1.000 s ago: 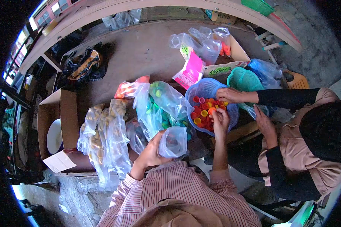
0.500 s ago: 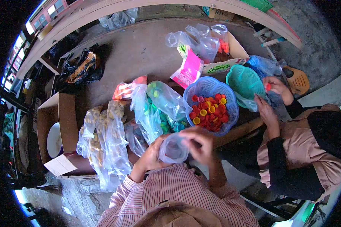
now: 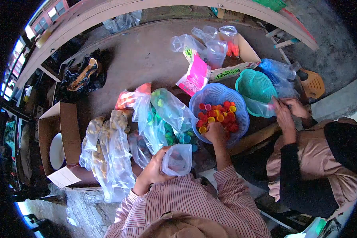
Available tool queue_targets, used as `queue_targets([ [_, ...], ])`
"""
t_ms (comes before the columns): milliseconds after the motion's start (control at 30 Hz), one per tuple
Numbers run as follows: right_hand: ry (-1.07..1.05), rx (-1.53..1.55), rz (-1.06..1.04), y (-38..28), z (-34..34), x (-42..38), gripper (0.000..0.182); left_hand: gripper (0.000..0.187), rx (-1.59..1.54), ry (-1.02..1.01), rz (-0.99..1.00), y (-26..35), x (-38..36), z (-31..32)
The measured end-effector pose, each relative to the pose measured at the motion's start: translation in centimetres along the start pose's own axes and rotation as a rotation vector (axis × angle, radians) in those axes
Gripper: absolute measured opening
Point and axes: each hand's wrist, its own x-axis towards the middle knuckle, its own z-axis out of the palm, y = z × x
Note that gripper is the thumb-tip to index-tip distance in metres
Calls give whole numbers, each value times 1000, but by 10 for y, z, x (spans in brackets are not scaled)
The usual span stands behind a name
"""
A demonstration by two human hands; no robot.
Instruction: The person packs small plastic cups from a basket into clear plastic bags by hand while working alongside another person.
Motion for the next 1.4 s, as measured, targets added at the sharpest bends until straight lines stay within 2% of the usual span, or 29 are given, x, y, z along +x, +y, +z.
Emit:
queue_targets([
  [67, 87, 169, -117, 2, -2, -3, 24, 80, 13, -1, -8, 1, 1, -1],
  [200, 52, 340, -117, 21, -15, -10, 26, 80, 14, 21, 5, 1, 4, 2],
  [267, -59, 760, -175, 35, -14, -10, 27, 80, 11, 18, 11, -1, 4, 2],
  [300, -191, 1108, -110, 38, -11, -12, 23, 80, 6, 18, 22, -2, 5, 2],
  [333, -193, 1108, -111, 41, -8, -17, 23, 80, 6, 20, 21, -3, 6, 2],
  [400, -372, 1636, 107, 31, -34, -36, 26, 80, -26, -24, -1, -5, 7, 2],
  [433, -372, 1634, 108, 24, -45, -46, 26, 80, -29, -24, 0, -6, 8, 3],
  [500, -306, 1970, 86, 4, -64, -66, 31, 79, -33, -33, 9, -6, 8, 4],
  [533, -303, 1969, 83, -5, -72, -75, 31, 79, -33, -33, 13, -6, 8, 4],
  [600, 139, 1520, -253, -24, -84, -91, 28, 79, -2, -30, 36, -4, 7, 3],
  [667, 175, 1433, -605, -44, -95, -114, 25, 79, 3, -31, 21, 0, 6, 3],
  [733, 127, 978, -760, -65, -119, -132, 15, 78, 6, -40, 3, 1, 5, 5],
  [767, 130, 979, -754, -70, -116, -135, 15, 79, -8, -41, 18, 1, 5, 5],
  [833, 181, 595, -851, -76, -110, -139, 14, 79, 27, -26, 82, 4, 6, 6],
  [933, 192, 600, -944, -74, -106, -141, 15, 79, 13, -38, 49, 3, 4, 6],
  [967, 206, 694, -962, -74, -106, -139, 14, 79, 14, -25, 72, 1, 4, 6],
  [1000, 208, 693, -963, -72, -107, -138, 14, 79, 15, -24, 74, 2, 4, 5],
  [1100, 372, 974, -686, -53, -100, -134, 3, 80, -3, -39, 43, 1, 4, 4],
  [1167, 464, 1089, -458, -36, -84, -120, 5, 81, -14, -43, 49, -5, 2, 5],
  [1200, 379, 1037, -211, -31, -84, -114, 8, 81, -16, -43, 49, -6, 1, 5],
  [1267, 371, 940, -212, -4, -68, -95, 11, 82, 16, 4, 84, -5, 2, 4],
  [1333, 265, 709, -166, 31, -33, -74, 12, 82, -27, 13, 43, -5, 0, 3],
  [1367, 357, 690, -233, 41, -24, -66, 11, 82, -71, 18, -3, -5, -1, 3],
  [1400, 355, 689, -236, 50, -21, -56, 11, 82, -73, 21, -4, -6, -2, 3],
])
